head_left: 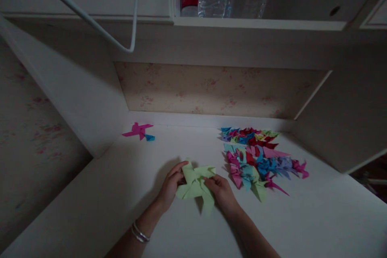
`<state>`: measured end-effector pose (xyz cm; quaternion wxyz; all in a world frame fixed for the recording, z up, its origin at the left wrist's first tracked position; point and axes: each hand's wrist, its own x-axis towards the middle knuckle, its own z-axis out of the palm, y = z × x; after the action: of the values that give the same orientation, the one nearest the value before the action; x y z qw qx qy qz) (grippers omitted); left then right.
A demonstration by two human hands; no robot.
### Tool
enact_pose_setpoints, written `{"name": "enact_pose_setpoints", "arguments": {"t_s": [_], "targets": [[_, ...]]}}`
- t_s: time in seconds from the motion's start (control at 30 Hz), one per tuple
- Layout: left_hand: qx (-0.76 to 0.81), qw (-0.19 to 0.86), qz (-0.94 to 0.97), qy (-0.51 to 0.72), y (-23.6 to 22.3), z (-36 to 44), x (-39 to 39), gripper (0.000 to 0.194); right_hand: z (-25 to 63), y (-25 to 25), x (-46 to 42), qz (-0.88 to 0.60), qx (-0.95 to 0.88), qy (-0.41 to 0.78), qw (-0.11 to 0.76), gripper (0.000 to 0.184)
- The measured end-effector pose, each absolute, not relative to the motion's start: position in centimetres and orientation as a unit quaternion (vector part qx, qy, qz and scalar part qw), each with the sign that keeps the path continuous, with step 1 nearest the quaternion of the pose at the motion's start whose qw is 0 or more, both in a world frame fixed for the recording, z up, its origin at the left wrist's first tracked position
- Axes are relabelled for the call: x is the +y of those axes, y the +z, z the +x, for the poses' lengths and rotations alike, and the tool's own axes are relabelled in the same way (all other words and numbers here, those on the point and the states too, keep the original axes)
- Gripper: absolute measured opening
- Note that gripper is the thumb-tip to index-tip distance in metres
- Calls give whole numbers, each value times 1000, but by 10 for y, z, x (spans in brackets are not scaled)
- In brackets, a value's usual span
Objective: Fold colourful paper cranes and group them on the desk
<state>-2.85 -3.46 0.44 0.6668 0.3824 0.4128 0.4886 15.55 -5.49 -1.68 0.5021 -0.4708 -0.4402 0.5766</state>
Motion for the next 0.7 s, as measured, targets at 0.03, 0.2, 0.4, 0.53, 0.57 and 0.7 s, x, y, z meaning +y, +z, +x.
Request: {"name": "enact_pose_setpoints", "arguments": {"t_s": [0.03,0.2,0.4,0.53,0.57,0.7], "targets": [[410,663,385,495,5,-29,-34,51,156,-20,-54,-481,-453,568,490,38],[421,661,380,492,4,-27,-32,65,158,-24,-52,-501,-475,559,459,38],[444,646,432,447,7,-23,-35,81,158,-19,-51,-514,-489,538,456,40],[422,647,460,438,6,-21,-35,93,157,-18,-52,-501,-501,539,456,41],[418,647,461,441,6,-21,-35,89,157,-18,-52,-502,-503,536,456,41],[395,649,469,450,5,-21,-33,55,158,-18,-51,-507,-499,531,460,42]]}}
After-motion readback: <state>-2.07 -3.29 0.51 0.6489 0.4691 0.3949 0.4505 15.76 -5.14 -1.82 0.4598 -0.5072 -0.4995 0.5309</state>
